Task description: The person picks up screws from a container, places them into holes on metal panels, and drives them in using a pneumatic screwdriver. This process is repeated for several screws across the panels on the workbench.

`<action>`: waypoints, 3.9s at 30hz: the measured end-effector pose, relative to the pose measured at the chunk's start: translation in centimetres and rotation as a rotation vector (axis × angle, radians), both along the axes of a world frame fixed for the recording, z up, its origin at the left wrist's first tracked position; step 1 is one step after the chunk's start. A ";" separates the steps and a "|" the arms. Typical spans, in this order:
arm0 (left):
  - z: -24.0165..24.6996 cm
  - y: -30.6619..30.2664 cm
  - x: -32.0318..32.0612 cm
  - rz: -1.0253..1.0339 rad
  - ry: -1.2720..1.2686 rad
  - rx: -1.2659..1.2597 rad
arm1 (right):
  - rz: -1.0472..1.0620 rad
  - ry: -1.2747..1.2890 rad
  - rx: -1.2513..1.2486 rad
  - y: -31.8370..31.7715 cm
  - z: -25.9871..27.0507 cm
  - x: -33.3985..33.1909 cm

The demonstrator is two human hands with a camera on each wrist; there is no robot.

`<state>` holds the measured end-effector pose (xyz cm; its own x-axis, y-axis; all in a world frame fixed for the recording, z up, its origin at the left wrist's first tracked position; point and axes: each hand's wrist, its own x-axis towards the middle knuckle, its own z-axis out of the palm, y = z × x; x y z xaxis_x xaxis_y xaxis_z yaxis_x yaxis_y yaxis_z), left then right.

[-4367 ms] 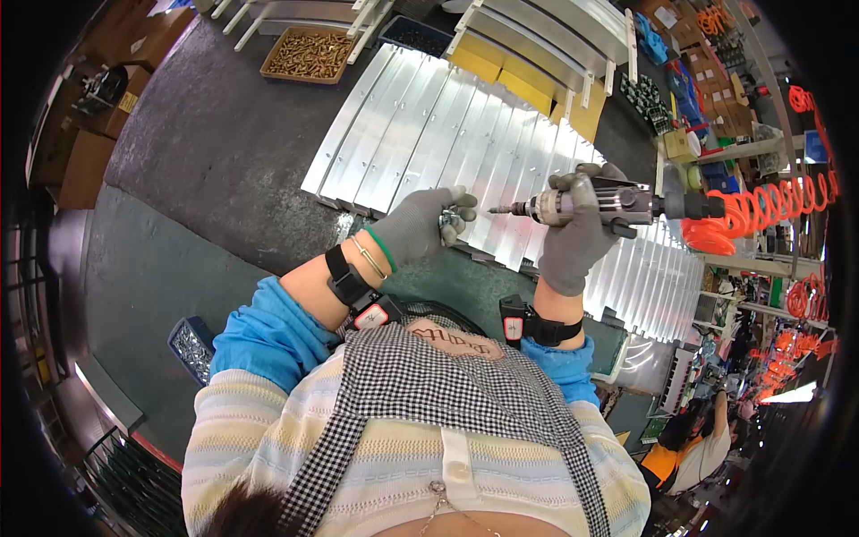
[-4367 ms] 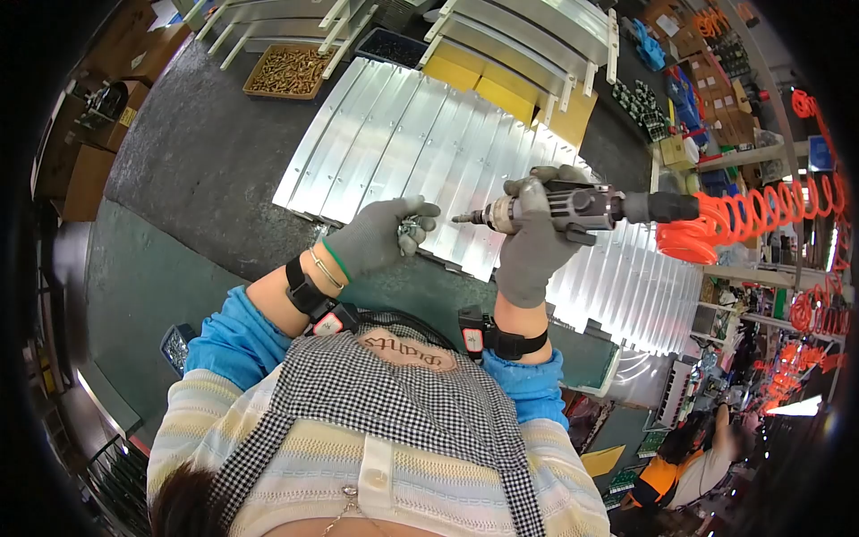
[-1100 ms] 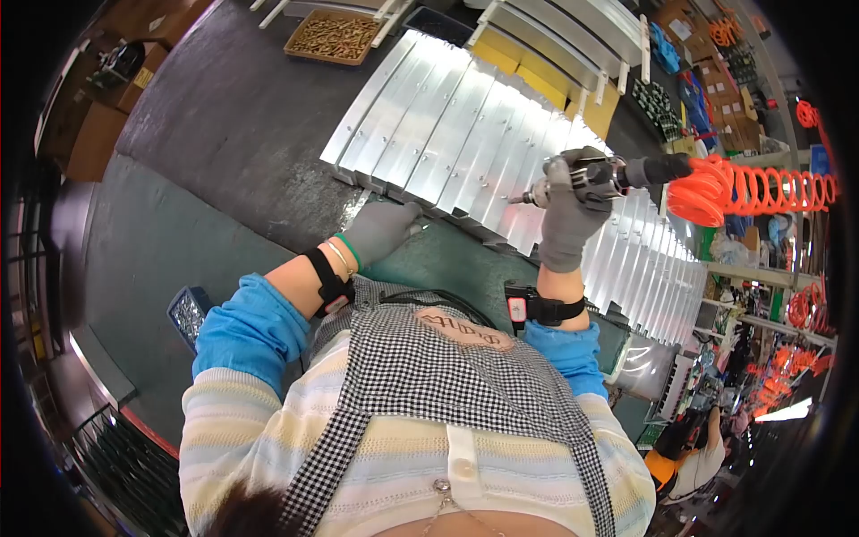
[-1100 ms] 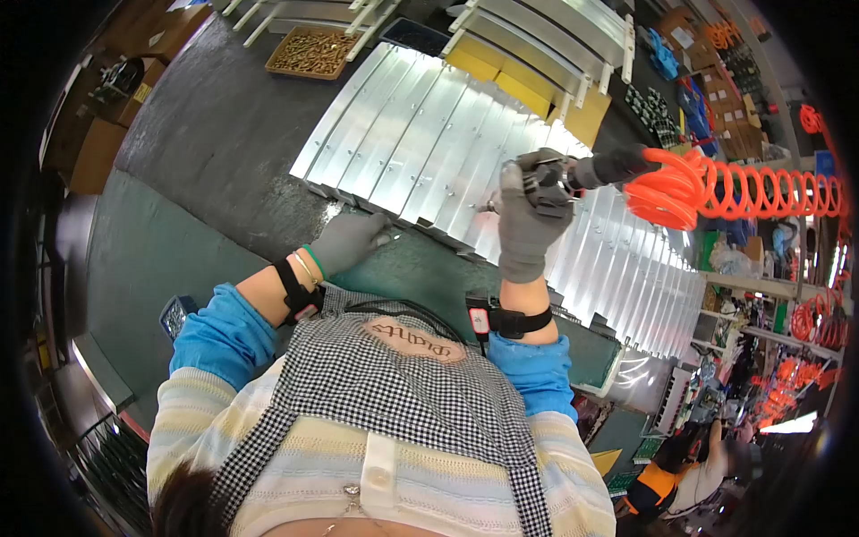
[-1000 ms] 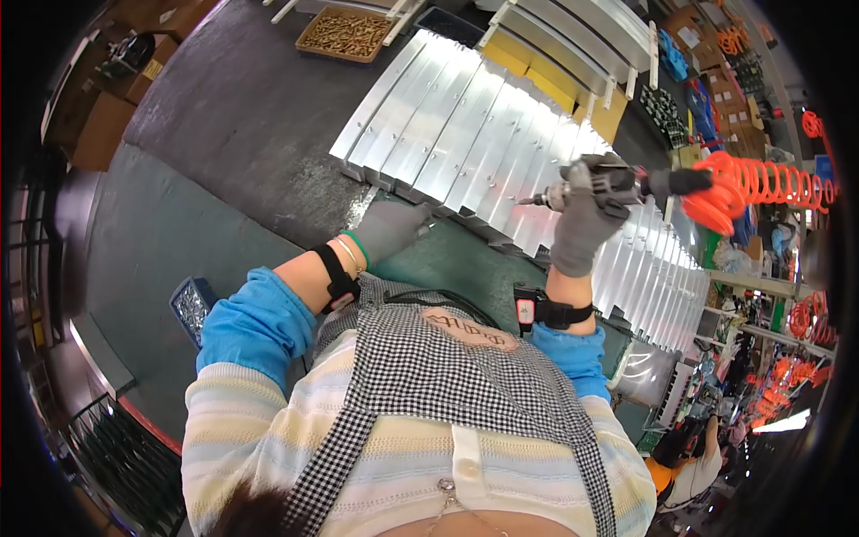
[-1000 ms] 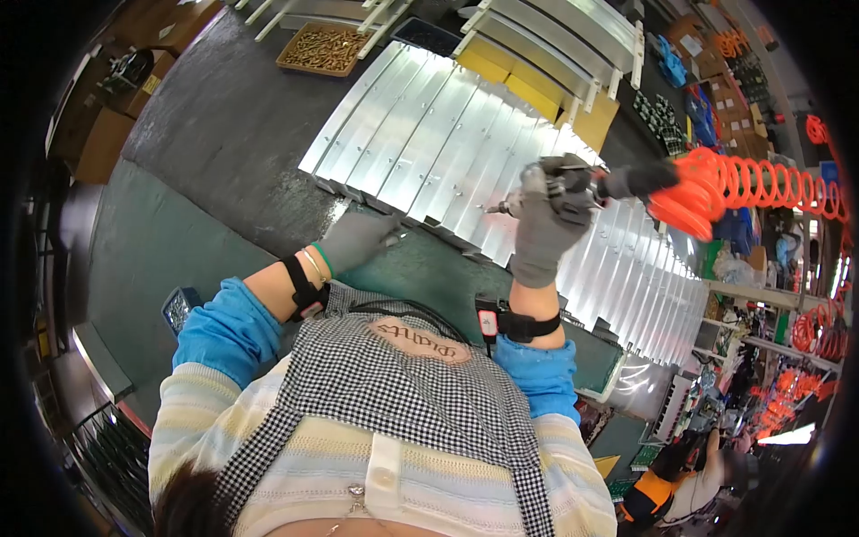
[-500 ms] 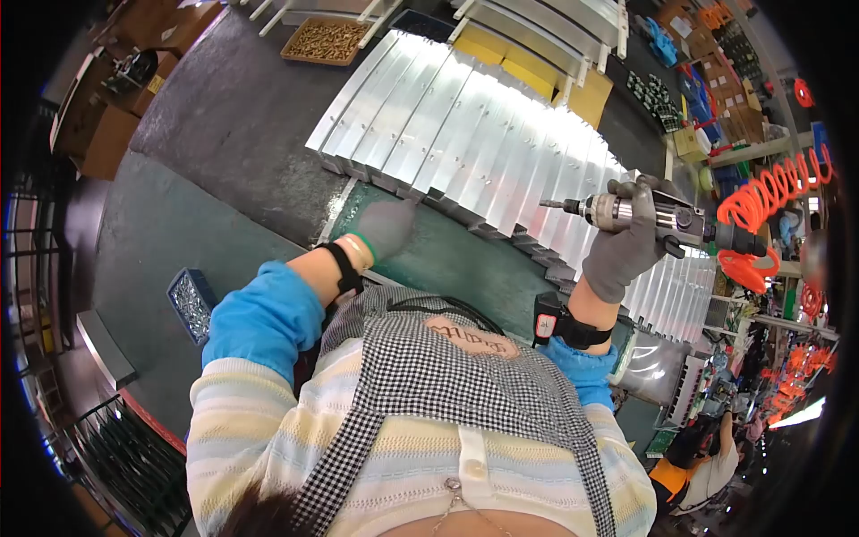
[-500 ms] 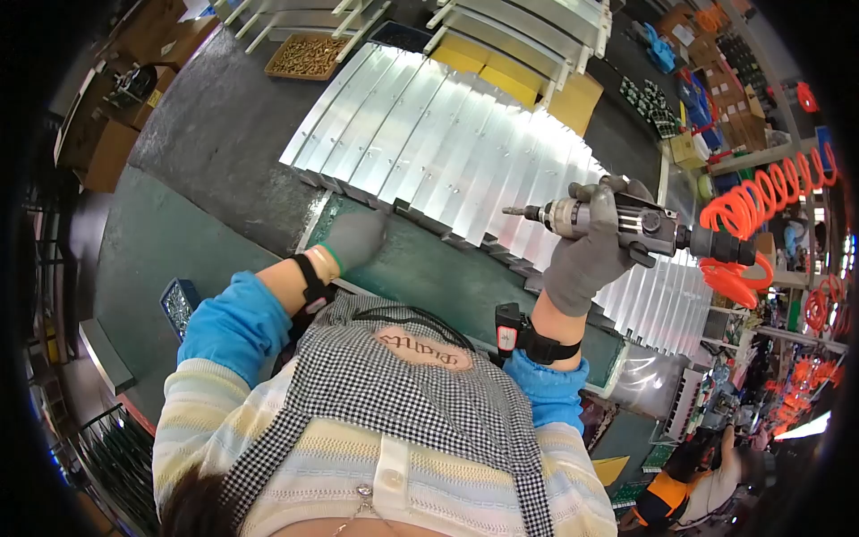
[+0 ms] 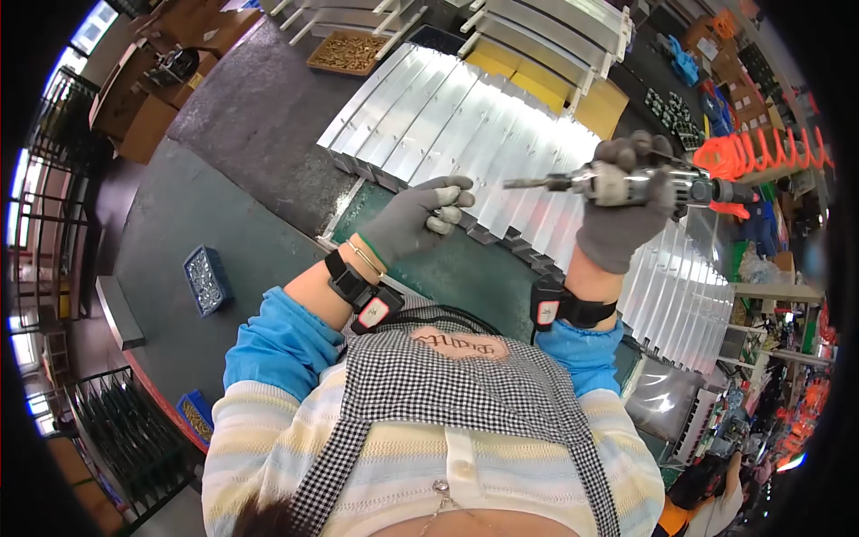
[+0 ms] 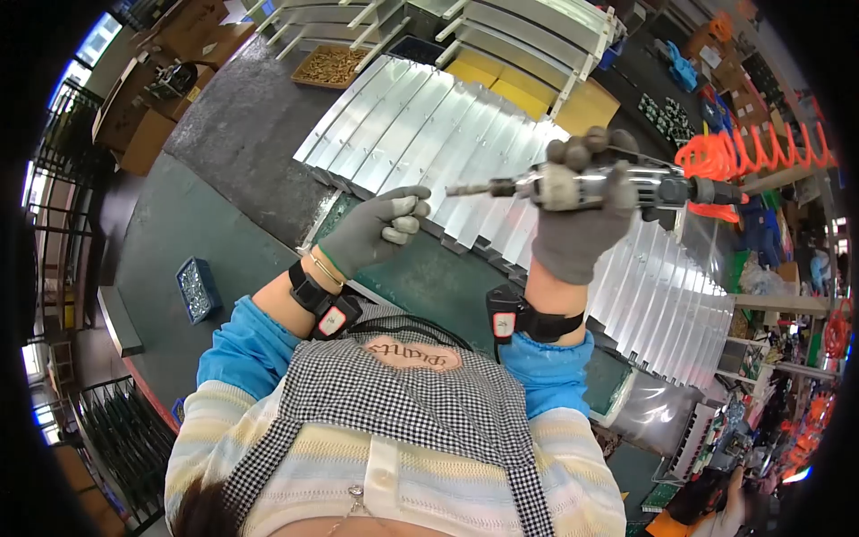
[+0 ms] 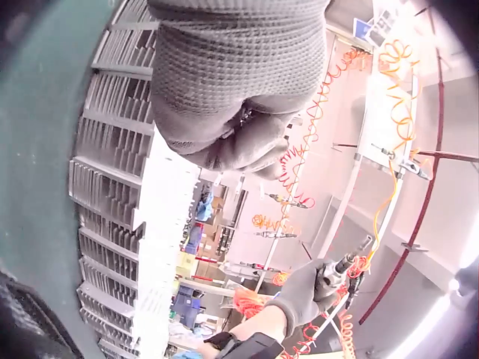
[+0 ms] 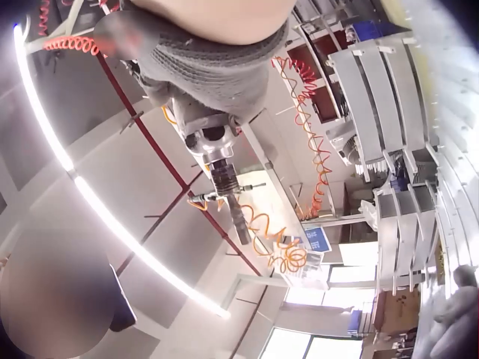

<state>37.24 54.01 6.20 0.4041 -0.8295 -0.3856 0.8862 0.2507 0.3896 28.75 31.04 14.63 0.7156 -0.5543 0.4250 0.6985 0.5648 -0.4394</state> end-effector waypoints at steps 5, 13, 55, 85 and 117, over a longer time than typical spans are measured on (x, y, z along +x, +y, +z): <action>-0.3 -1.1 -0.6 0.060 0.068 0.128 | -0.211 0.234 -0.287 4.6 -0.9 0.4; -1.3 -2.4 0.9 -0.063 0.055 0.175 | -0.336 0.315 -0.220 6.7 -1.1 0.8; -3.0 -4.1 3.7 -0.208 -0.036 0.248 | -0.422 0.580 -0.314 5.8 -2.8 3.7; -2.2 -5.3 4.8 -0.109 0.331 0.222 | -0.685 0.661 -0.289 4.9 -5.4 2.3; -1.5 -6.4 2.9 -0.311 0.069 0.162 | -0.689 0.545 -0.226 4.2 -0.9 1.1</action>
